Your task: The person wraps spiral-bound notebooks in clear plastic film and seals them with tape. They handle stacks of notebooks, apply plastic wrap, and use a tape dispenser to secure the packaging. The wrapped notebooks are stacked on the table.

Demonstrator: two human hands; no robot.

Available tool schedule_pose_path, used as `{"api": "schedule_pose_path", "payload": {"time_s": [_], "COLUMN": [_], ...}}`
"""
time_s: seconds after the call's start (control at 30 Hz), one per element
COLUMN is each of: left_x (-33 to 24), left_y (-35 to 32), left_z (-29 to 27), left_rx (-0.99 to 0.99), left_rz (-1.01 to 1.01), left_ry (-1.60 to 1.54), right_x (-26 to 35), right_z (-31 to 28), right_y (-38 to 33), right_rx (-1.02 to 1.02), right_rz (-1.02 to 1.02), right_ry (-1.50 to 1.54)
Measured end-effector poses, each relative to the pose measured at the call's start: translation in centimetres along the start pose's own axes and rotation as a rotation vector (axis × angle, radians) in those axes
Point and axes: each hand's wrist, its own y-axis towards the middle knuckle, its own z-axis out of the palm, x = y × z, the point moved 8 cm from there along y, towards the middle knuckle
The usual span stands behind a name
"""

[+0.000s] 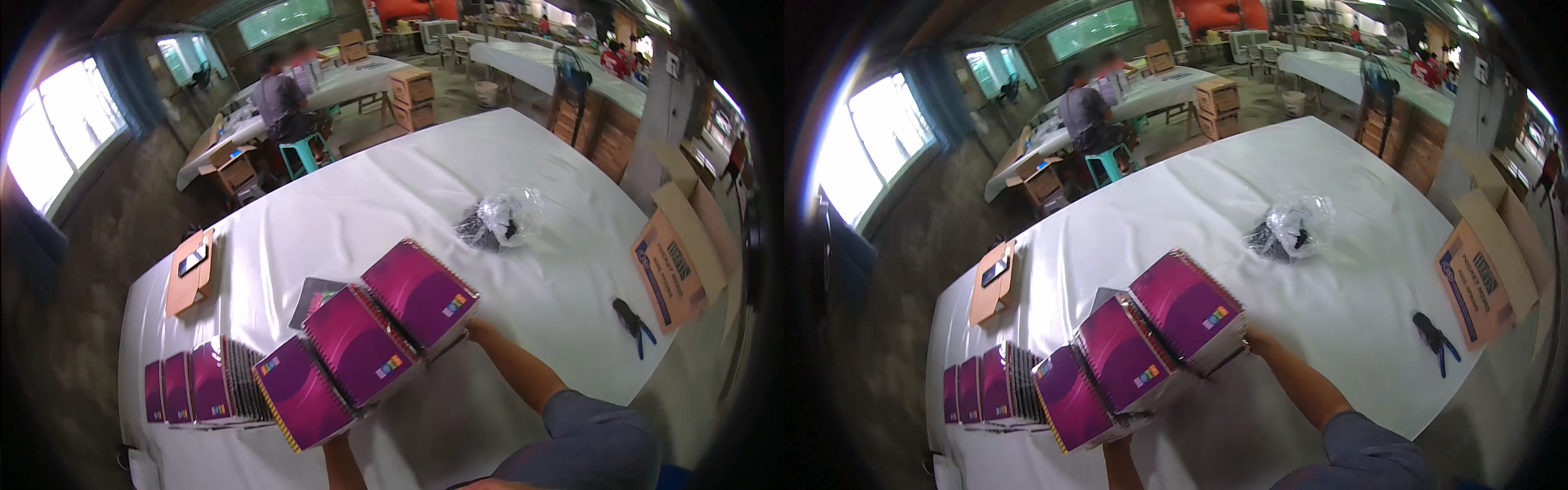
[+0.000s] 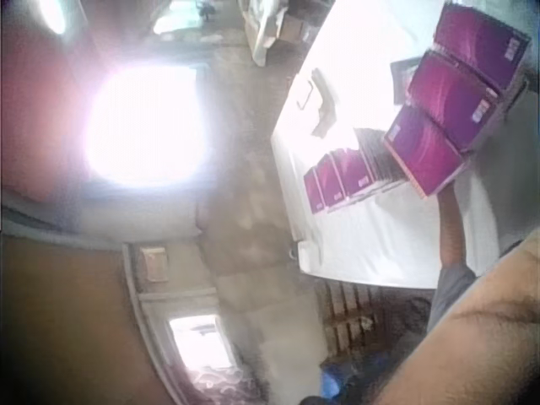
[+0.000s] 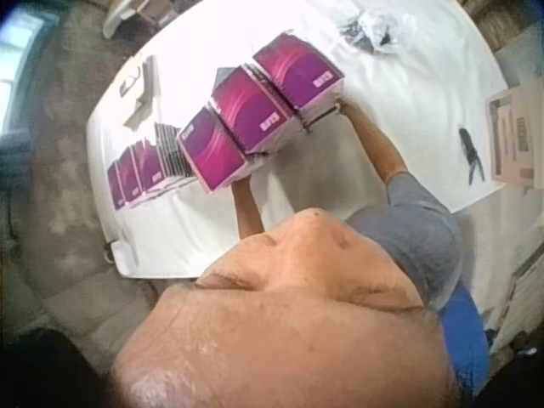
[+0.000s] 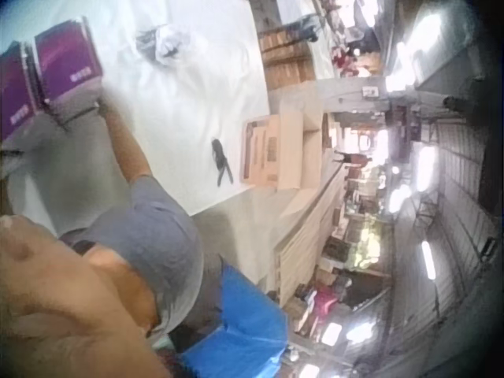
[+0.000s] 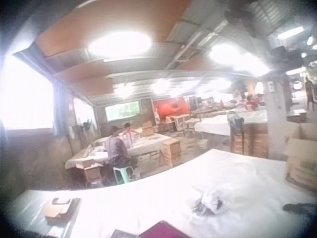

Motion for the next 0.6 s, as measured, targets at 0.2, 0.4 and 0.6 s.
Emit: {"api": "schedule_pose_path", "payload": {"time_s": [0.2, 0.4, 0.6], "left_x": [0.2, 3.0, 7.7], "left_y": [-1.0, -1.6, -1.7], "left_z": [1.9, 7.9, 16.8], "left_rx": [-0.014, 0.034, 0.122], "left_rz": [-0.031, -0.054, -0.098], "left_ry": [0.028, -0.014, -0.072], "right_x": [-1.6, 0.5, 6.2], "right_z": [-1.3, -6.4, -16.4], "right_y": [-0.9, -3.3, -6.7], "right_rx": [0.025, -0.025, -0.15], "right_rz": [0.039, 0.016, -0.055], "right_ry": [0.042, 0.078, 0.123]}}
